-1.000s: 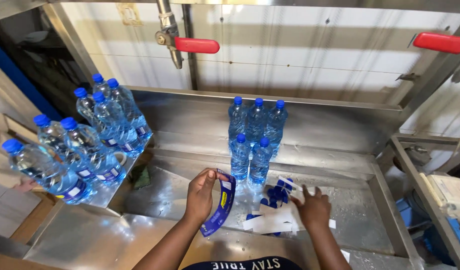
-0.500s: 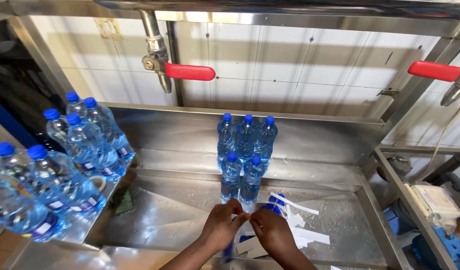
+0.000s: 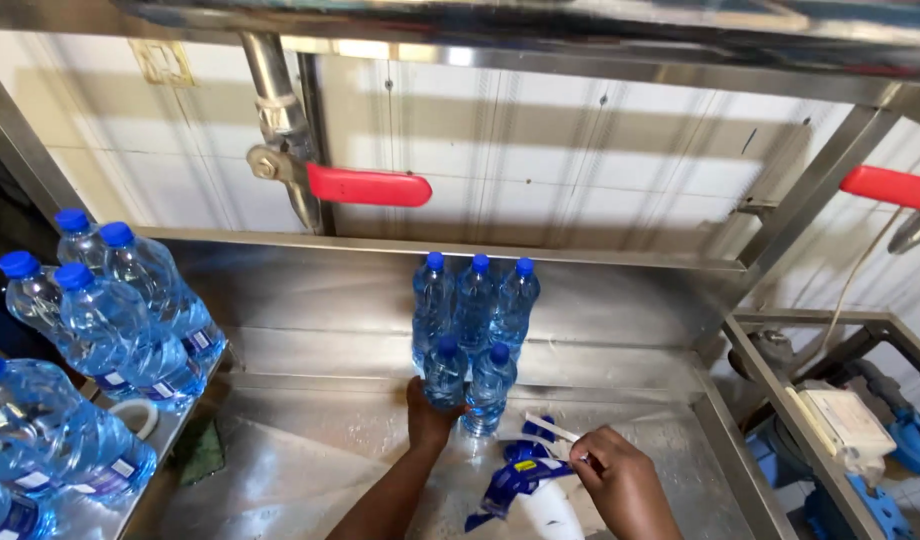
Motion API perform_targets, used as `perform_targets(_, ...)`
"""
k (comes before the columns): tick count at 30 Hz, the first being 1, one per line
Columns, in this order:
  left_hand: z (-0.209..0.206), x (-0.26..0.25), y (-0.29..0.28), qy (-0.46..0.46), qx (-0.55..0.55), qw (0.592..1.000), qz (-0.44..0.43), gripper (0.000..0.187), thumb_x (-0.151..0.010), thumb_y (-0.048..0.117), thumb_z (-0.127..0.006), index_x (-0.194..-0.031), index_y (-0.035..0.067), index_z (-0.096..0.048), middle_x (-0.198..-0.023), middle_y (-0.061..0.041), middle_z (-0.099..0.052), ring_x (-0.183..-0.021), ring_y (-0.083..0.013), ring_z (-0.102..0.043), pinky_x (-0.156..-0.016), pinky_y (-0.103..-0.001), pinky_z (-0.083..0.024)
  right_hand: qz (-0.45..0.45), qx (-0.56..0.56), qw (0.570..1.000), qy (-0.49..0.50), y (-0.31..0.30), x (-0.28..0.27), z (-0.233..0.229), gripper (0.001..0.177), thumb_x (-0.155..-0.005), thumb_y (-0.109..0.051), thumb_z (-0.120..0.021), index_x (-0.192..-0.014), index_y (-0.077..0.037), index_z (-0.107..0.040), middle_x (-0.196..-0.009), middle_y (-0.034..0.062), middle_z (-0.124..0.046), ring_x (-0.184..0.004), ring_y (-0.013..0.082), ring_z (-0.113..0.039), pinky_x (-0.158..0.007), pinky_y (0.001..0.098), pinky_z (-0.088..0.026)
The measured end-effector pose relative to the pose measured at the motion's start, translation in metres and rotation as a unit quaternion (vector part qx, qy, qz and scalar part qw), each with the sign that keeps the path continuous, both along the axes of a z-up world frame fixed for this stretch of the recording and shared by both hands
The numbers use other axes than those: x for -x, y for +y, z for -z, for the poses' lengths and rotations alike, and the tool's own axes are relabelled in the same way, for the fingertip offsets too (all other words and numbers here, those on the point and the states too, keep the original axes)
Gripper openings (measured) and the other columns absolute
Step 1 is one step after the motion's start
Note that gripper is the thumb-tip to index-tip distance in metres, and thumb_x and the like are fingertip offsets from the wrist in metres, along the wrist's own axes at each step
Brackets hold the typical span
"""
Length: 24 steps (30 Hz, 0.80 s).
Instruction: Manually applying adhesive labels to plastic water bottles at a production workstation.
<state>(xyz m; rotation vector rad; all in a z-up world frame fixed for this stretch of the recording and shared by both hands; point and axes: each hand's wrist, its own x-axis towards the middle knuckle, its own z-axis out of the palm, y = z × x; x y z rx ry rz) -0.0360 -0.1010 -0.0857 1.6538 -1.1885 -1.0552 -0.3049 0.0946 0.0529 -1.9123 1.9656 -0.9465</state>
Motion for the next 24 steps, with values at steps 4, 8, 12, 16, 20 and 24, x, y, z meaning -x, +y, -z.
perform_targets(4,-0.015,-0.019,0.003,0.016,0.043,0.999,0.02,0.076,-0.073,0.042,-0.1,-0.138,0.016,-0.07,-0.133,-0.009,-0.081,-0.122,-0.0337,-0.077,-0.099,-0.049,-0.061,0.045,-0.097,0.988,-0.113,-0.007,-0.007,-0.022,0.012,-0.091,-0.01,-0.09,-0.083,-0.015,-0.083,-0.079,-0.0006,-0.078,-0.068,0.0121,-0.061,-0.067,0.0291,-0.045)
perform_targets(8,0.007,-0.044,0.0,-0.015,0.035,0.998,0.043,0.074,-0.075,0.052,-0.094,-0.138,0.024,-0.068,-0.131,-0.003,-0.083,-0.119,-0.0297,-0.079,-0.097,-0.044,-0.06,0.116,-0.155,0.949,-0.248,-0.005,-0.014,-0.036,0.013,-0.093,-0.001,-0.093,-0.081,-0.004,-0.088,-0.07,0.0067,-0.077,-0.065,0.0154,-0.058,-0.063,0.0295,-0.039)
perform_targets(12,0.027,-0.067,0.009,0.08,0.058,0.995,0.033,0.083,-0.076,0.03,-0.101,-0.152,0.021,-0.067,-0.143,-0.005,-0.08,-0.133,-0.0307,-0.073,-0.11,-0.047,-0.056,0.128,-0.121,0.95,-0.259,0.005,-0.02,-0.051,0.01,-0.095,-0.005,-0.091,-0.086,-0.005,-0.09,-0.067,0.0067,-0.074,-0.06,0.0147,-0.051,-0.057,0.0296,-0.037)
perform_targets(16,0.054,-0.097,0.02,0.261,0.039,0.964,-0.041,0.075,-0.071,0.005,-0.1,-0.141,0.013,-0.071,-0.124,-0.014,-0.082,-0.108,-0.0292,-0.073,-0.086,-0.041,-0.06,0.092,-0.043,0.952,-0.29,0.012,-0.009,-0.044,0.011,-0.093,-0.005,-0.092,-0.084,-0.005,-0.086,-0.067,0.0021,-0.069,-0.06,0.0113,-0.048,-0.056,0.0281,-0.032)
perform_targets(20,0.063,-0.121,0.05,0.529,-0.045,0.841,-0.101,0.048,-0.096,0.031,-0.075,-0.139,0.013,-0.069,-0.124,-0.016,-0.077,-0.109,-0.0341,-0.073,-0.097,-0.047,-0.056,0.092,-0.092,0.922,-0.364,0.01,-0.001,-0.042,0.015,-0.096,-0.004,-0.089,-0.086,0.0,-0.079,-0.068,0.0079,-0.063,-0.063,0.017,-0.049,-0.061,0.0336,-0.034)
perform_targets(24,-0.014,-0.139,0.097,0.611,-0.107,0.778,-0.099,0.09,-0.087,0.064,-0.066,-0.159,0.011,-0.06,-0.151,-0.017,-0.069,-0.135,-0.0368,-0.065,-0.121,-0.057,-0.048,0.033,-0.13,0.914,-0.384,0.002,-0.01,-0.042,0.009,-0.092,0.0,-0.091,-0.088,0.005,-0.086,-0.077,0.0132,-0.08,-0.068,0.0202,-0.062,-0.065,0.0348,-0.041)
